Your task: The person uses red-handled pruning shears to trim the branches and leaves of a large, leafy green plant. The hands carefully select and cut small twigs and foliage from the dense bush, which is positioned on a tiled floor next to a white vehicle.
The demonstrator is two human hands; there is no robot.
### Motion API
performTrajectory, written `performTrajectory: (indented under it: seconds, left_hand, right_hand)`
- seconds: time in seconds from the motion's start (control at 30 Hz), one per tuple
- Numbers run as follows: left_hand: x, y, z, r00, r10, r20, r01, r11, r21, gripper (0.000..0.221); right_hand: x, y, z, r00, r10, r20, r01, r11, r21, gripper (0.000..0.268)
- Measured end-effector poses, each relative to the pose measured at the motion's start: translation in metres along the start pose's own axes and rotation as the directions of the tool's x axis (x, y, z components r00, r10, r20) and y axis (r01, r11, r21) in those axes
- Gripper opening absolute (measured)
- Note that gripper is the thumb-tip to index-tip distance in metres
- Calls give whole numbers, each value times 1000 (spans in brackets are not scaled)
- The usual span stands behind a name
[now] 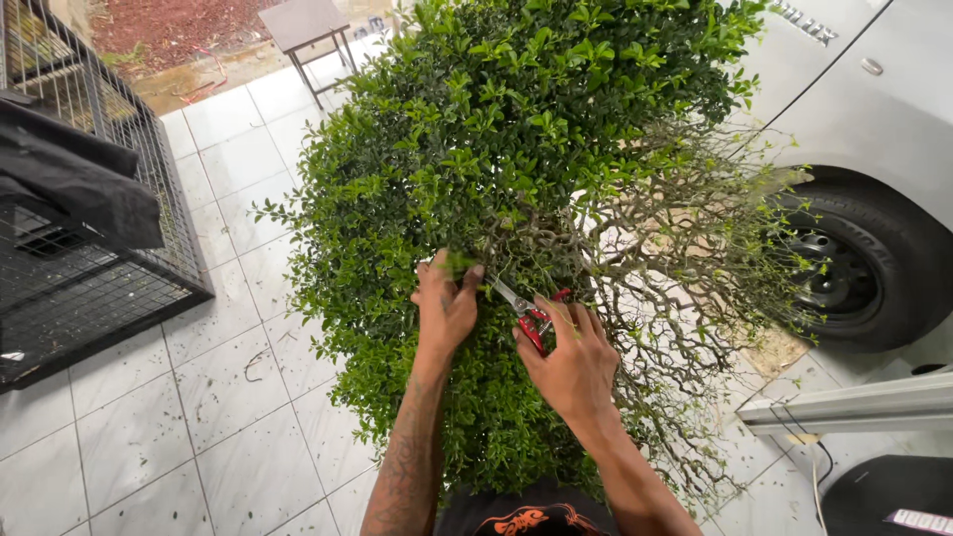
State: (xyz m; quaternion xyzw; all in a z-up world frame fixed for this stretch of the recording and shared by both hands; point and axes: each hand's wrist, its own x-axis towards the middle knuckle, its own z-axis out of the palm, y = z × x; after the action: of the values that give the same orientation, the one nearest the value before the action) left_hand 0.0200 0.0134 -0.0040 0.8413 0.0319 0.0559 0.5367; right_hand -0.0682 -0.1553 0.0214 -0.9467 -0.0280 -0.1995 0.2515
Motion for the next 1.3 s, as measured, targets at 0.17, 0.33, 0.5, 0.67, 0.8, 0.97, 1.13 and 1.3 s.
performTrajectory:
  seconds: [0.17,0.33,0.5,0.67,0.8,0.97,1.13,1.3]
  left_hand:
    - [-2,-8,3,999,47,-12,-48,993,-108,6]
    - [-12,8,-8,992,122,40,-109,968,-227,10]
    - [-24,34,-19,997,44,-67,-61,958,-279,18]
    - [-20,16,-5,988,-1,-156,-35,972,-230,21]
    - [-24,25,-11,980,81,-183,-131,952,-278,17]
    - [-23,18,-13,990,15,-143,-63,939,-337,14]
    - [-17,7,-13,992,-26,-122,-19,934,-357,19]
    - [-16,9,-13,993,-38,-112,-10,916,-401,22]
  right_hand:
    - [-1,0,-2,1000,2,9,-2,1000,0,50]
    - [-1,1,-8,1000,-14,17,14,1000,-5,47]
    - [-7,10,-2,1000,-22,17,21,999,29,45]
    - [-11,18,-6,999,-15,-34,17,999,44,43]
    - [-10,18,-1,994,-72,-85,70,997,-24,44]
    - [-7,20,11,990,-94,-108,87,994,-66,44]
    - [-4,15,13,981,-121,-151,116,992,-39,45]
    - [0,10,9,971,-150,-188,141,988,-62,46]
